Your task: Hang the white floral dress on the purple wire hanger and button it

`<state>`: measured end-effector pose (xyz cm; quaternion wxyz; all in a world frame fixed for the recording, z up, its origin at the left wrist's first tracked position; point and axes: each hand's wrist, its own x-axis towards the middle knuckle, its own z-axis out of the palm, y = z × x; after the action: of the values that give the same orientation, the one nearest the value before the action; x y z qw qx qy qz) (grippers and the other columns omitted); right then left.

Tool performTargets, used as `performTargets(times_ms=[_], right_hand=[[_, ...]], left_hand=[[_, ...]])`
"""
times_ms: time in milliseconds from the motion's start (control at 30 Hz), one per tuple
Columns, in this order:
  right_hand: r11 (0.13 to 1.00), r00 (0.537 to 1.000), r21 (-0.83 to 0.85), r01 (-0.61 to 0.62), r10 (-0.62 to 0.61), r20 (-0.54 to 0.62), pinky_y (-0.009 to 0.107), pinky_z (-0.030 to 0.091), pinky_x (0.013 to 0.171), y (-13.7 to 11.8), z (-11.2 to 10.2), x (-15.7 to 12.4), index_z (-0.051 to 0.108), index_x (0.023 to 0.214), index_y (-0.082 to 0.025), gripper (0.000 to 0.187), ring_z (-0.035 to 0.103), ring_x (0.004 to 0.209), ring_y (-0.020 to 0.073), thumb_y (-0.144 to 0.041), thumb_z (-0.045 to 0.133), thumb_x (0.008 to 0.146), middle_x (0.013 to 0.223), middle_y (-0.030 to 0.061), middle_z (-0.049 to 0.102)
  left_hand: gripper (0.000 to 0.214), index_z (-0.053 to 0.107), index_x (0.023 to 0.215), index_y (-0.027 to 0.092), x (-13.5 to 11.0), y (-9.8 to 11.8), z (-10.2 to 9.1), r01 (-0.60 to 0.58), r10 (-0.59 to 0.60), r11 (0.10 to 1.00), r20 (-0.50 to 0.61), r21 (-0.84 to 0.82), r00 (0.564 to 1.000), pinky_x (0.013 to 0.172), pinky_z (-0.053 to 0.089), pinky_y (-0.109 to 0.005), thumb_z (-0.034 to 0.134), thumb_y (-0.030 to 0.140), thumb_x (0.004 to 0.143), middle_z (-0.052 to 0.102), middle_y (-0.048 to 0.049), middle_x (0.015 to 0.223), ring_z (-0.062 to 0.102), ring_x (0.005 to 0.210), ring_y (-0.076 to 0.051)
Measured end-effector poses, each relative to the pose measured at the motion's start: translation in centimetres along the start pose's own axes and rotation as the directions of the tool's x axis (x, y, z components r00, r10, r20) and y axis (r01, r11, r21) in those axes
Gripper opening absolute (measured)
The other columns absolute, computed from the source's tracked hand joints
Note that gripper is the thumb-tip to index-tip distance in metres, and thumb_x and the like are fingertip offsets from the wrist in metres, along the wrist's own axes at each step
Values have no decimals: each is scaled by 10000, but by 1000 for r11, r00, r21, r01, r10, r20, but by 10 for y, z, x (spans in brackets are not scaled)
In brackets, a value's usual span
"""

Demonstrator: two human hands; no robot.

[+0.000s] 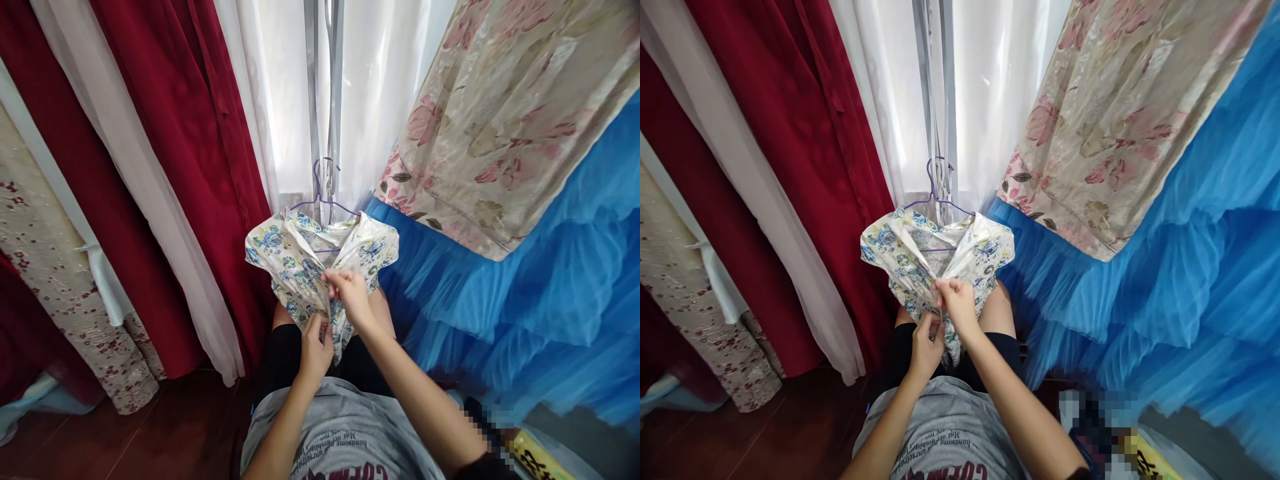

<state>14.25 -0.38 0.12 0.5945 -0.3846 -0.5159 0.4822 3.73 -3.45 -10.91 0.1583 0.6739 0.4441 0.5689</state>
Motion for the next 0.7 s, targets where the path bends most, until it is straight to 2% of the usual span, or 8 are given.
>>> performTargets(times_ms=[133, 233, 367, 433, 500, 567, 633, 700], right_hand=[[995, 993, 37, 91, -87, -78, 260, 246, 442, -48, 6, 68, 666, 591, -164, 273, 338, 405, 92, -362, 672, 779, 421, -24, 504], [994, 990, 94, 51, -37, -138, 257, 186, 416, -76, 9, 104, 661, 583, -160, 229, 278, 383, 76, -303, 645, 761, 402, -44, 456], [995, 993, 81, 54, -45, -105, 257, 177, 411, -90, 7, 113, 659, 593, -153, 235, 279, 382, 72, -310, 638, 767, 407, -39, 465], [993, 993, 65, 97, -92, -69, 251, 206, 418, -89, 3, 107, 667, 627, -157, 234, 317, 395, 79, -337, 644, 774, 428, -32, 491], [990, 991, 62, 125, -122, -59, 243, 229, 427, -87, -1, 99, 672, 663, -163, 227, 355, 409, 87, -353, 641, 782, 444, -31, 501], [988, 988, 44, 150, -148, -54, 241, 240, 434, -86, -4, 93, 673, 685, -167, 220, 375, 416, 91, -354, 634, 795, 448, -32, 502], [979, 978, -7, 204, -204, -37, 244, 251, 441, -88, -5, 87, 670, 690, -170, 224, 374, 413, 93, -350, 622, 816, 443, -35, 499], [956, 958, -66, 286, -286, 0, 249, 282, 456, -91, -5, 82, 667, 701, -175, 236, 385, 416, 97, -352, 608, 845, 446, -40, 496]], left_hand=[[103, 529, 862, 197, -2, -3, -2, 7, -11, 999, 110, 32, 994, 726, 446, -270, 487, 159, 948, 578, -40, 859, 565, 796, -180], [111, 540, 854, 197, -8, -2, -4, 38, -43, 999, 178, 32, 983, 723, 440, -270, 495, 143, 940, 588, -37, 860, 557, 782, -177], [111, 574, 860, 196, -15, -1, -4, 58, -64, 998, 198, 34, 978, 727, 447, -280, 516, 145, 940, 597, -33, 841, 567, 770, -181], [144, 634, 923, 199, -7, 4, -6, 40, -42, 999, 222, 13, 974, 792, 476, -299, 504, 150, 958, 646, -53, 910, 618, 859, -199], [199, 684, 1028, 214, 17, 15, -13, -28, 31, 999, 216, -17, 976, 902, 488, -327, 496, 167, 982, 686, -71, 1018, 646, 998, -216], [233, 687, 1152, 224, 57, 35, -26, -132, 133, 991, 137, -20, 982, 963, 481, -346, 519, 196, 993, 696, -80, 1090, 644, 1064, -220], [320, 629, 1306, 229, 106, 60, -42, -228, 228, 974, 28, 2, 973, 904, 499, -333, 515, 217, 1007, 702, -76, 1080, 653, 986, -200], [358, 595, 1365, 232, 156, 81, -56, -311, 312, 949, -21, 42, 950, 845, 504, -326, 502, 238, 1020, 708, -51, 977, 647, 869, -182]])
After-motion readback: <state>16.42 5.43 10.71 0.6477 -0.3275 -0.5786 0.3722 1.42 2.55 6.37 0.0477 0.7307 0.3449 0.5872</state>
